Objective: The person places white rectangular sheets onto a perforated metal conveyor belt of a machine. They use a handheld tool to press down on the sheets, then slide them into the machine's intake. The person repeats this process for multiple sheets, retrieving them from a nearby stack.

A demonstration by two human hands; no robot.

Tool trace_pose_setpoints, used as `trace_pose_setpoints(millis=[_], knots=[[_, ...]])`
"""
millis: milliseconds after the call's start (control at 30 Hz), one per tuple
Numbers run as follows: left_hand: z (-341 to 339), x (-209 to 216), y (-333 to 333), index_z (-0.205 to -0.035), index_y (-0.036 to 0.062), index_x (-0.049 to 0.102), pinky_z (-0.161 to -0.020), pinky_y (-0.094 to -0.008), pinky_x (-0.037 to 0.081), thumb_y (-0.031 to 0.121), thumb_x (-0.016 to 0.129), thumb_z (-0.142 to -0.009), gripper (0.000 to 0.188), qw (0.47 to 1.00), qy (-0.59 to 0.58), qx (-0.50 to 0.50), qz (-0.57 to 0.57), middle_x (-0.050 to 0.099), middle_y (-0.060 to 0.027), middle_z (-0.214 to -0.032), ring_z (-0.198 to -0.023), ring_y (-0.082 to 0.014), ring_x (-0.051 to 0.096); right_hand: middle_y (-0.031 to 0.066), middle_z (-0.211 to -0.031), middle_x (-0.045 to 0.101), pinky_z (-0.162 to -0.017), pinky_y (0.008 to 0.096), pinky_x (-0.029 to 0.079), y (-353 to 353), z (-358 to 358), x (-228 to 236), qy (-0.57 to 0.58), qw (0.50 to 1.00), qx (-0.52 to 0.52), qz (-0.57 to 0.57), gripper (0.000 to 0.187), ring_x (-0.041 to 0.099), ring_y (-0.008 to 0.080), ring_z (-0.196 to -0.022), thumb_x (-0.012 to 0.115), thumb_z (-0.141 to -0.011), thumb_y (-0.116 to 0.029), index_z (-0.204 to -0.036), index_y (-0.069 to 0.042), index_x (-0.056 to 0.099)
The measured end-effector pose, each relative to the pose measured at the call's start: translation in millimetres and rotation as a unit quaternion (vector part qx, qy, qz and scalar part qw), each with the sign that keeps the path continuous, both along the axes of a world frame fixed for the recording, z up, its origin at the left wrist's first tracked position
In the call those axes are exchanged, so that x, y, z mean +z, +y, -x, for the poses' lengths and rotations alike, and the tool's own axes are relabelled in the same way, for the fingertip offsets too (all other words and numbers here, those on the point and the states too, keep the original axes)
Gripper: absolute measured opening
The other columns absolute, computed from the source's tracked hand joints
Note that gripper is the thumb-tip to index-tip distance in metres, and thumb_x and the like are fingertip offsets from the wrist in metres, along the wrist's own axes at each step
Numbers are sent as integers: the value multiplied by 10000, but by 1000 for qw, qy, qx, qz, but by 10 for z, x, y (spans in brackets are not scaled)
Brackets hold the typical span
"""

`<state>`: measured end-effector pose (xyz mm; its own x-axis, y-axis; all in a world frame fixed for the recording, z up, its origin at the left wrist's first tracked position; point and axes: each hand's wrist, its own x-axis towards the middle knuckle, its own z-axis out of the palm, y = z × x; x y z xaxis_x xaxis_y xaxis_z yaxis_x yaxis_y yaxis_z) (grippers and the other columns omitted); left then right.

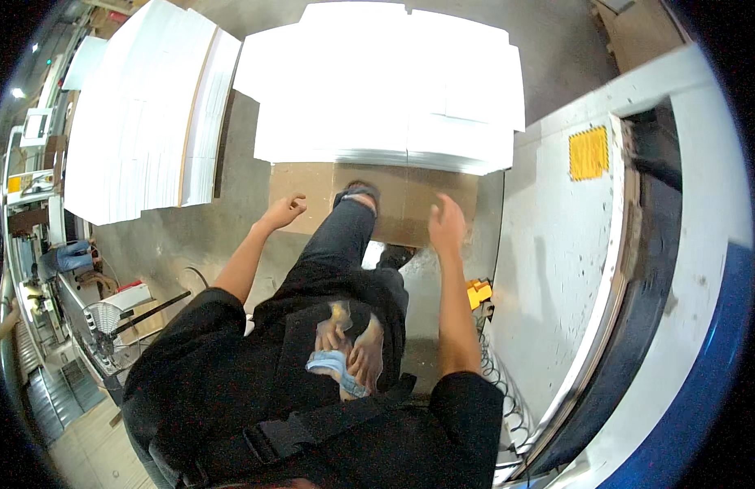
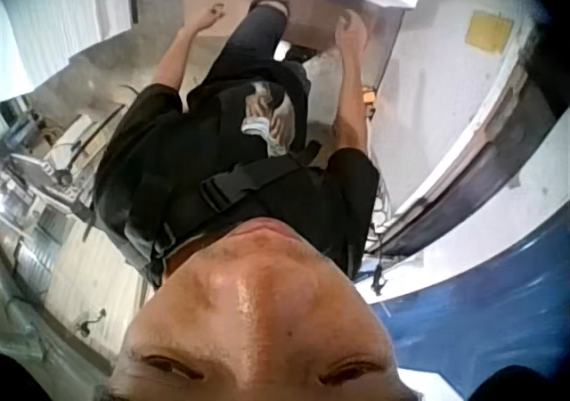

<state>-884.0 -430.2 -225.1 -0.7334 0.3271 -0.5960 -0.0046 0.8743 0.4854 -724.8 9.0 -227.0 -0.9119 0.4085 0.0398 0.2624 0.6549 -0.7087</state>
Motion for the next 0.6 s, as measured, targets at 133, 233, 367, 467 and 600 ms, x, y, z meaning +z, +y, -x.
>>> trace_pose_setpoints(millis=[133, 233, 367, 467, 600], knots=[[512, 195, -166, -1412, 92, 557, -932, -417, 525, 403, 618, -998, 521, 994, -13, 100, -34, 714, -185, -1142, -1051, -305, 690, 169, -1226, 690, -1010, 433, 488, -378, 1345, 347, -85, 985, 93, 121, 360, 647, 325, -1163, 588, -987, -232, -1313, -82, 604], [1186, -47, -306, -1445, 78, 521, -980, -417, 503, 453, 587, -1020, 570, 985, 14, 167, -41, 684, -185, -1224, -1137, -293, 658, 169, -1230, 691, -1013, 423, 487, -590, 1974, 162, -109, 972, 87, 188, 377, 652, 316, -1168, 597, -984, -248, -1321, -80, 594], [2488, -448, -315, -1497, 78, 460, -1056, -446, 462, 496, 527, -1046, 619, 957, 101, 265, -69, 629, -200, -1337, -1245, -329, 602, 189, -1305, 647, -1043, 436, 468, -678, 2712, -259, -122, 964, 55, 230, 470, 613, 340, -1230, 640, -979, -294, -1374, -57, 544], [3653, -762, -128, -1524, 60, 425, -1095, -448, 432, 553, 497, -1039, 695, 934, 224, 273, -59, 578, -222, -1412, -1318, -349, 555, 202, -1433, 540, -1107, 442, 414, -585, 3430, -686, -86, 968, 16, 236, 604, 526, 354, -1315, 667, -972, -358, -1441, -33, 471], [4873, -1014, 34, -1512, 56, 451, -1135, -452, 388, 682, 539, -959, 841, 931, 188, 291, -113, 549, -236, -1443, -1375, -374, 496, 172, -1506, 468, -1067, 458, 450, -342, 4558, -1078, -28, 988, -11, 154, 684, 473, 328, -1358, 686, -973, -398, -1494, -40, 424]])
